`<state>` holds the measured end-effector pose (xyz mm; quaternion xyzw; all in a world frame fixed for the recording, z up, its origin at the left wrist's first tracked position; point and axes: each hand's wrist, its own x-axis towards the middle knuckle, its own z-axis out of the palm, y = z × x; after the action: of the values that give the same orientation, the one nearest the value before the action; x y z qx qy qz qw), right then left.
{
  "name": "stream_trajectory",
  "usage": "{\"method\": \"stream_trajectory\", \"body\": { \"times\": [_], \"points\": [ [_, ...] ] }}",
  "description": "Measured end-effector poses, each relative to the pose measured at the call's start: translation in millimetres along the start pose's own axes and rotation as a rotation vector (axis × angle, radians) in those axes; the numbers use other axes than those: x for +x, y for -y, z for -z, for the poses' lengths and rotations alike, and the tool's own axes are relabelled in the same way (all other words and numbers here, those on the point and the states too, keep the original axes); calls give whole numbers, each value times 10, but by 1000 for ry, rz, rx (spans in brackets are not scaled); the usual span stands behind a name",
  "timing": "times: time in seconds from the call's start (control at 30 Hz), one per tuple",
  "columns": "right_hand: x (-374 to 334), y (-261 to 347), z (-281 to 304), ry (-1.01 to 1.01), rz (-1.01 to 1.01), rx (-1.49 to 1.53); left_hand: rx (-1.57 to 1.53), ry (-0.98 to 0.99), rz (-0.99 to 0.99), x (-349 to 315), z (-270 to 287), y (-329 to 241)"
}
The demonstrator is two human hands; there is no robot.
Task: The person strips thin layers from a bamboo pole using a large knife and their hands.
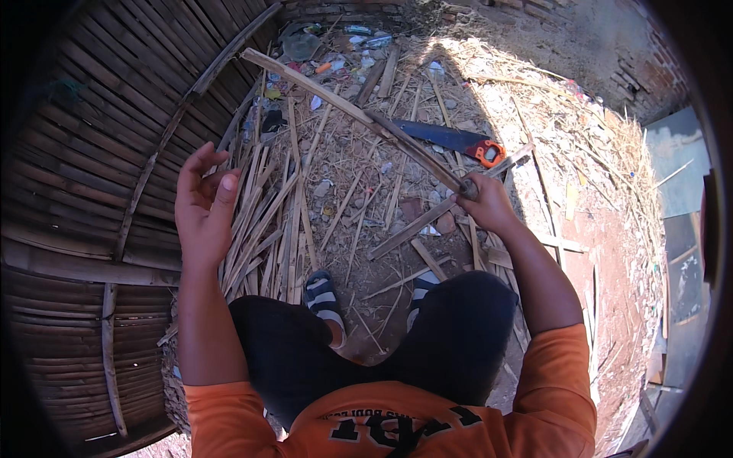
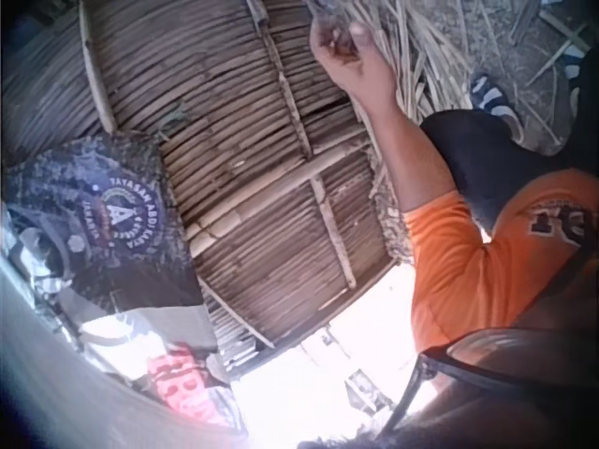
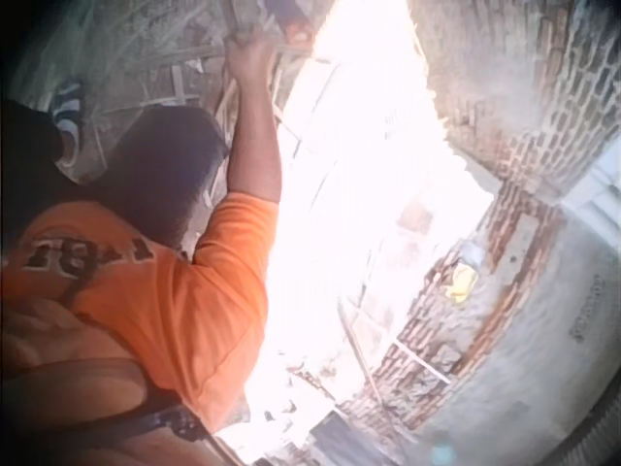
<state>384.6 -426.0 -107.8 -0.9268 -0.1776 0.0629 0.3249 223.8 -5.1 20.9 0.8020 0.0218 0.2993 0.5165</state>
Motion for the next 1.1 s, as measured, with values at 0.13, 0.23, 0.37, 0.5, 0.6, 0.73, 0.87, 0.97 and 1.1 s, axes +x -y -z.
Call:
{"method": "stream_trajectory", "body": {
  "times": [0.13,0.23,0.37,0.5,0.6,0.73,0.87,0.97,1.1],
  "points": [
    [0,229,137,45,137,76,-343,-304,140,737,-78,-657],
    [-14,536,216,142,231,110,-518,-367,177,1038,5,-791],
    [24,759,167,202,338,126,-921,-343,29,1065,188,-930],
    [82,669,87,129,529,131,-804,-476,-86,778,166,-1304],
    [80,806,249,151,388,32,-696,-556,-203,637,165,-1456],
    [21,1132,248,95,240,11,-523,-665,-219,629,-25,-1367],
    [-47,1428,85,-2,233,129,-571,-616,-136,614,-144,-1370],
    [-123,1659,17,21,202,317,-572,-602,-141,616,-226,-1406],
    [-335,1965,40,36,106,489,-587,-533,-153,633,-366,-1302]
  ]
}}
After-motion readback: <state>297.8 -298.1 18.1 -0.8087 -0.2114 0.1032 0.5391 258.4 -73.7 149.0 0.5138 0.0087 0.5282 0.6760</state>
